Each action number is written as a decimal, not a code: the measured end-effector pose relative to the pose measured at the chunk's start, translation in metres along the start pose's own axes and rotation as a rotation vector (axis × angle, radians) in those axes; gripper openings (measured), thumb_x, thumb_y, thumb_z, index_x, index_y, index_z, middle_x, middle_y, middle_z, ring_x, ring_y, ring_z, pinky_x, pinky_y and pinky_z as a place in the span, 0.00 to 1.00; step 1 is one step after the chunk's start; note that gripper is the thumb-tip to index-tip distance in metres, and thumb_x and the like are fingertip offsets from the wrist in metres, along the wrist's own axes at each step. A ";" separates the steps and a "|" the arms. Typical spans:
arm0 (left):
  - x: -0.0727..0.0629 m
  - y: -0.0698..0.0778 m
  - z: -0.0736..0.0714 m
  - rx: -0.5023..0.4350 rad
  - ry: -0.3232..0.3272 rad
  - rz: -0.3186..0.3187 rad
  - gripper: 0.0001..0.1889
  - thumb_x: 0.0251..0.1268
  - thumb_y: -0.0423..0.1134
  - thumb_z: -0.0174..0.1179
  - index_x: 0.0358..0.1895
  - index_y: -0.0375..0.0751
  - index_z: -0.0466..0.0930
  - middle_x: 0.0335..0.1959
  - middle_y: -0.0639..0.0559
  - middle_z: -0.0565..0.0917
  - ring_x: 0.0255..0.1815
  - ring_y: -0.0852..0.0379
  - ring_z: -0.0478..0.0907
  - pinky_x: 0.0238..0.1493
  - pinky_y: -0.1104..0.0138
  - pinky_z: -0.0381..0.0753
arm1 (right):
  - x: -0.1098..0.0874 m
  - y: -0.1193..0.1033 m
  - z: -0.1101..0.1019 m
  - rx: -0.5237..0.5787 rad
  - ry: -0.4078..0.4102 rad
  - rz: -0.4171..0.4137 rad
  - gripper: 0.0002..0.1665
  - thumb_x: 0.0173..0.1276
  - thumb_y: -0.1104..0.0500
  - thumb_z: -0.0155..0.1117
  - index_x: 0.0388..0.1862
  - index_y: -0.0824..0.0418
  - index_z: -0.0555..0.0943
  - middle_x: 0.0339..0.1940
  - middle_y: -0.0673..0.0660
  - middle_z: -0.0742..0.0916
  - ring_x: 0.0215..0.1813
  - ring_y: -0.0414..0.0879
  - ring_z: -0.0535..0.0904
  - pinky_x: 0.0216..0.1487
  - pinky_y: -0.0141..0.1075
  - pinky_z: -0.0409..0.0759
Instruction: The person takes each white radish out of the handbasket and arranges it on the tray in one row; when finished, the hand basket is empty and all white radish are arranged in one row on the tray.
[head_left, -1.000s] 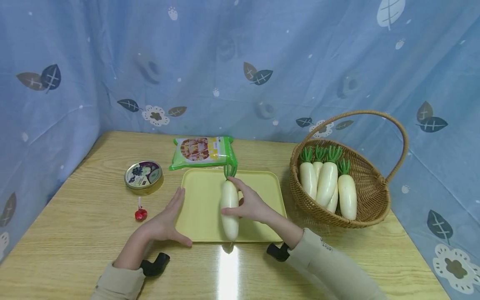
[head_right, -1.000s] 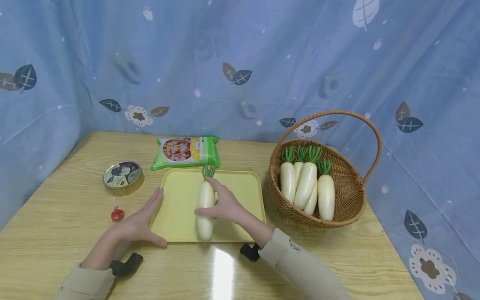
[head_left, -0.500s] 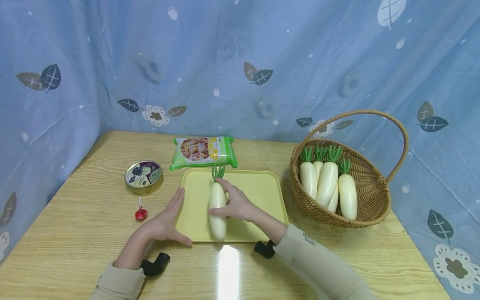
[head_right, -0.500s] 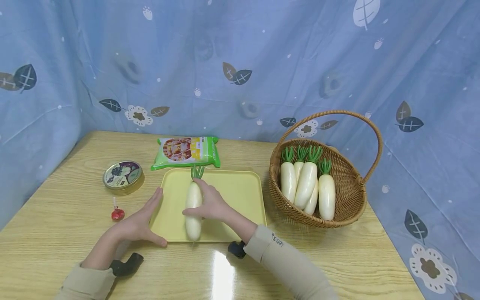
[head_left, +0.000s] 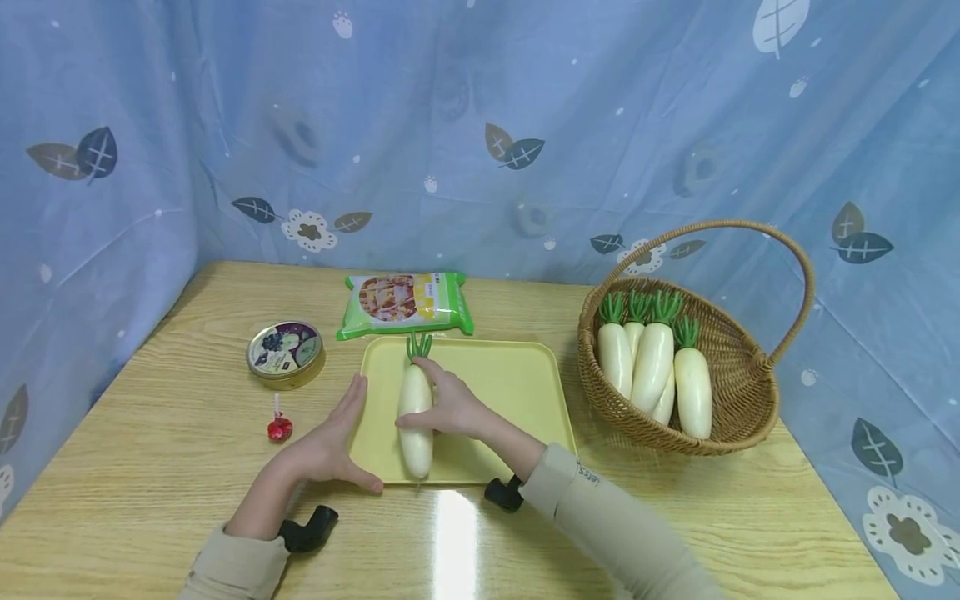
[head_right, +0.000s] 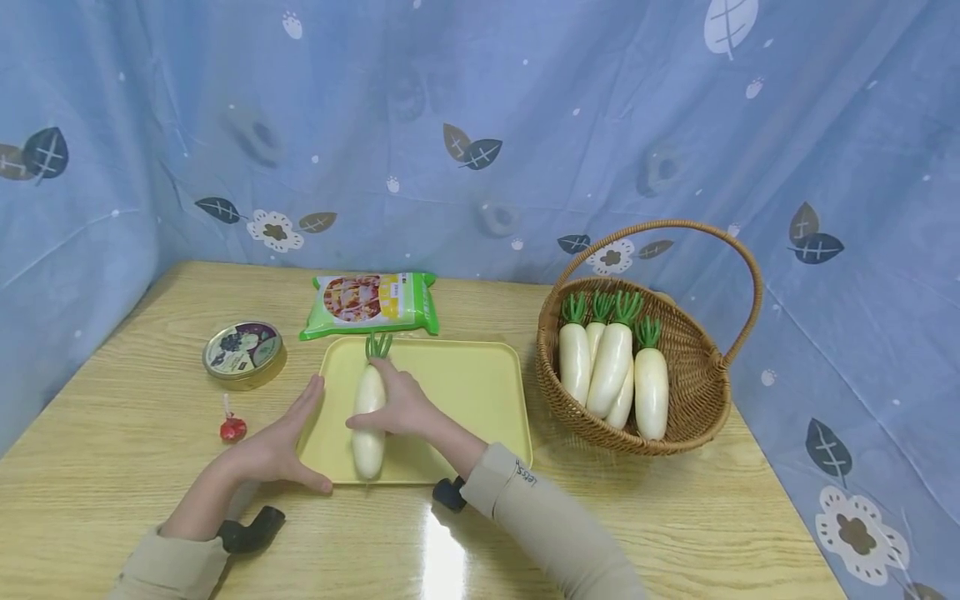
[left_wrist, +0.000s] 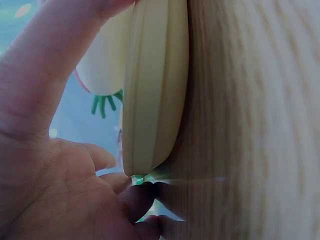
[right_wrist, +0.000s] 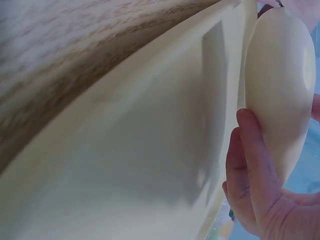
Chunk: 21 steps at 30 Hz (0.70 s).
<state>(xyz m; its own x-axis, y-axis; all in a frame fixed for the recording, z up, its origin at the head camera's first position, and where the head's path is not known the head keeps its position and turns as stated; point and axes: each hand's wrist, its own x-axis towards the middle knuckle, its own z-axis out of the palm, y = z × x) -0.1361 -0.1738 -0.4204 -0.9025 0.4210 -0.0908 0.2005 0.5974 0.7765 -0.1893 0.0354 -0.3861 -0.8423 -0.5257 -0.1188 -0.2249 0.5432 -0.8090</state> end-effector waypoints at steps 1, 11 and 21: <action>0.000 0.000 0.000 0.002 -0.001 -0.001 0.75 0.24 0.51 0.78 0.69 0.28 0.26 0.70 0.32 0.27 0.69 0.34 0.29 0.64 0.43 0.42 | 0.001 0.000 0.001 0.010 -0.001 0.008 0.55 0.48 0.52 0.73 0.71 0.58 0.54 0.58 0.62 0.73 0.47 0.49 0.75 0.34 0.34 0.79; 0.000 0.000 -0.001 0.000 -0.001 0.003 0.75 0.25 0.51 0.78 0.69 0.28 0.25 0.70 0.32 0.26 0.69 0.34 0.29 0.64 0.42 0.41 | 0.013 -0.002 0.011 0.007 0.010 0.046 0.56 0.47 0.53 0.74 0.72 0.59 0.53 0.54 0.64 0.74 0.41 0.47 0.76 0.29 0.32 0.79; -0.001 -0.001 -0.001 -0.008 -0.005 -0.020 0.75 0.25 0.52 0.78 0.69 0.30 0.25 0.70 0.33 0.27 0.69 0.34 0.29 0.64 0.43 0.42 | 0.023 -0.007 0.025 -0.106 0.022 0.038 0.57 0.45 0.49 0.75 0.70 0.59 0.56 0.51 0.64 0.74 0.44 0.47 0.72 0.37 0.33 0.76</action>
<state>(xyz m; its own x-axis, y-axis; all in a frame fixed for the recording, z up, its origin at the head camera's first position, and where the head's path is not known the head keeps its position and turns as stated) -0.1358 -0.1753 -0.4204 -0.9043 0.4125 -0.1101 0.1791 0.6007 0.7792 -0.1951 0.0029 -0.3974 -0.8616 -0.4895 -0.1345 -0.2424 0.6295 -0.7382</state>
